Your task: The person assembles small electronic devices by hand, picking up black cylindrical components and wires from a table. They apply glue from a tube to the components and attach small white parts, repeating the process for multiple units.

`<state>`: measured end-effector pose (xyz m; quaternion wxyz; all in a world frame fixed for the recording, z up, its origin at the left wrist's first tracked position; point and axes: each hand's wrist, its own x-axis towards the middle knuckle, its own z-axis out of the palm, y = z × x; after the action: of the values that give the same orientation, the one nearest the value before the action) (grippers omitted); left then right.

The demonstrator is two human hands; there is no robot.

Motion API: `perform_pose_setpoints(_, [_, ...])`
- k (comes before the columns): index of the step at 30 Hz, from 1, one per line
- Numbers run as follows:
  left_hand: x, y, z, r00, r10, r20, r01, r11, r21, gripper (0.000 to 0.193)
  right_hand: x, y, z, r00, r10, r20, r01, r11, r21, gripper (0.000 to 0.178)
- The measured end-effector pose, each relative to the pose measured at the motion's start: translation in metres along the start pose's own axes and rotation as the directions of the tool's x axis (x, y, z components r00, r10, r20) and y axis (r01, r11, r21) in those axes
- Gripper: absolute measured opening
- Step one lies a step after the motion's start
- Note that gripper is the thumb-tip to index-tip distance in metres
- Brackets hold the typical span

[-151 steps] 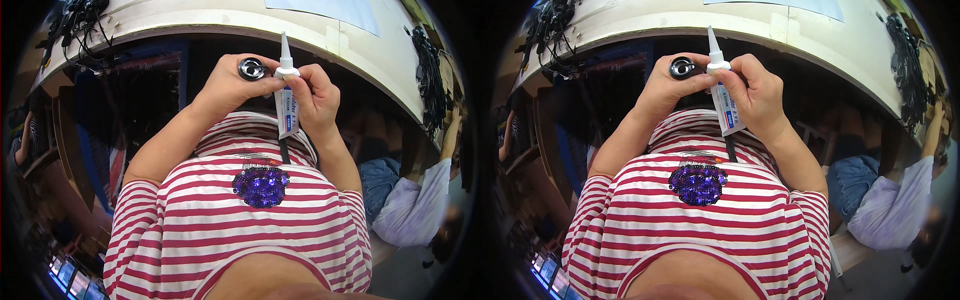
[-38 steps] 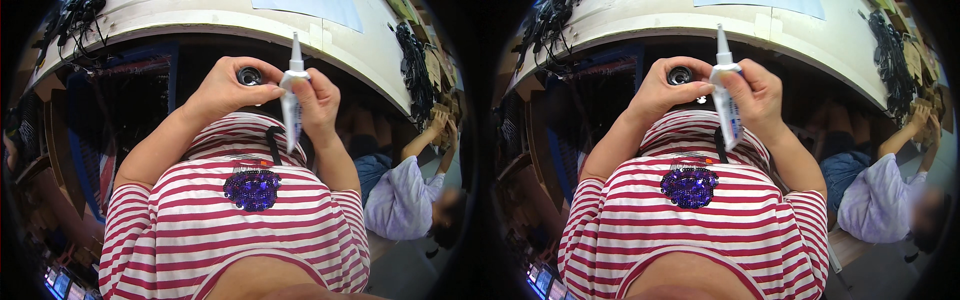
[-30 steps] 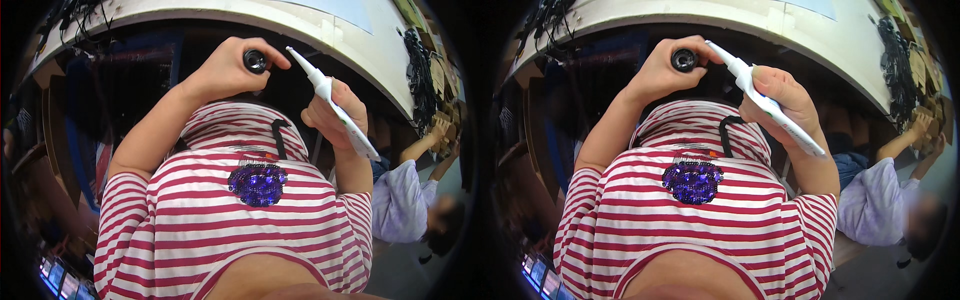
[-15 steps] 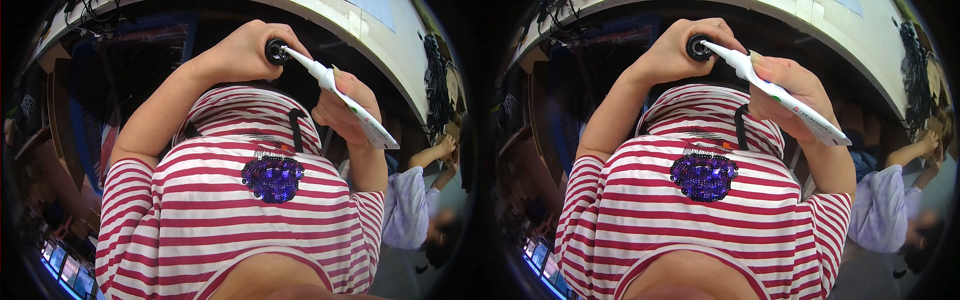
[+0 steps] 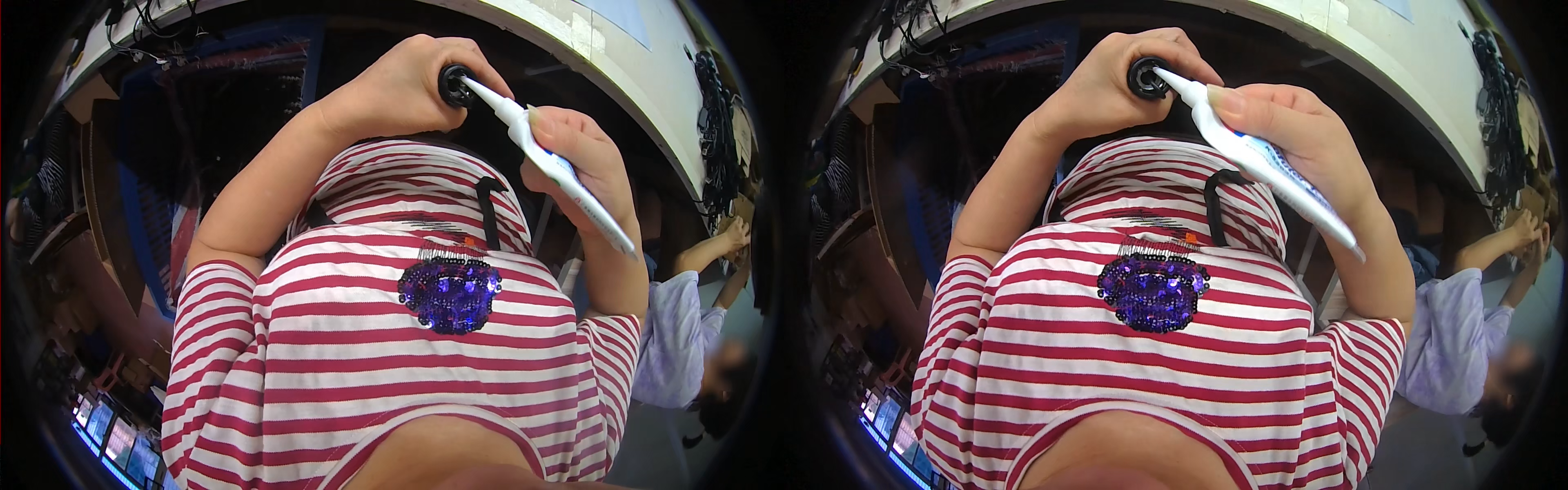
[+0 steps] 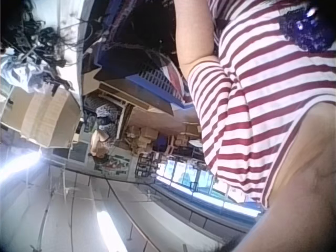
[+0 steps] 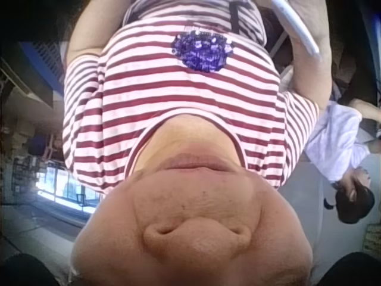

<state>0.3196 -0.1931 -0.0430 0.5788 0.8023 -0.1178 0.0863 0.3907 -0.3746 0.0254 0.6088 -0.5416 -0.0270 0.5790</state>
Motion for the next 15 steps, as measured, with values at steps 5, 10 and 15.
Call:
perform_pose_setpoints(5, [0.001, -0.001, 0.000, 1.000, -0.020, 0.005, 0.020, 1.000, 0.016, 0.031, -0.006, -0.006, -0.001, 0.998, -0.055, 0.026, 0.059, 0.980, -0.189, 0.025])
perform_pose_setpoints(10, [0.002, 0.001, 0.002, 1.000, 0.009, -0.013, -0.009, 1.000, 0.014, 0.027, -0.006, -0.011, 0.006, 1.000, -0.017, -0.016, 0.013, 0.969, -0.248, 0.024])
perform_pose_setpoints(15, [0.006, 0.002, 0.007, 0.996, -0.022, -0.088, 0.020, 1.000, -0.023, 0.027, -0.007, -0.011, 0.005, 0.997, 0.005, 0.071, 0.013, 0.965, -0.262, 0.022])
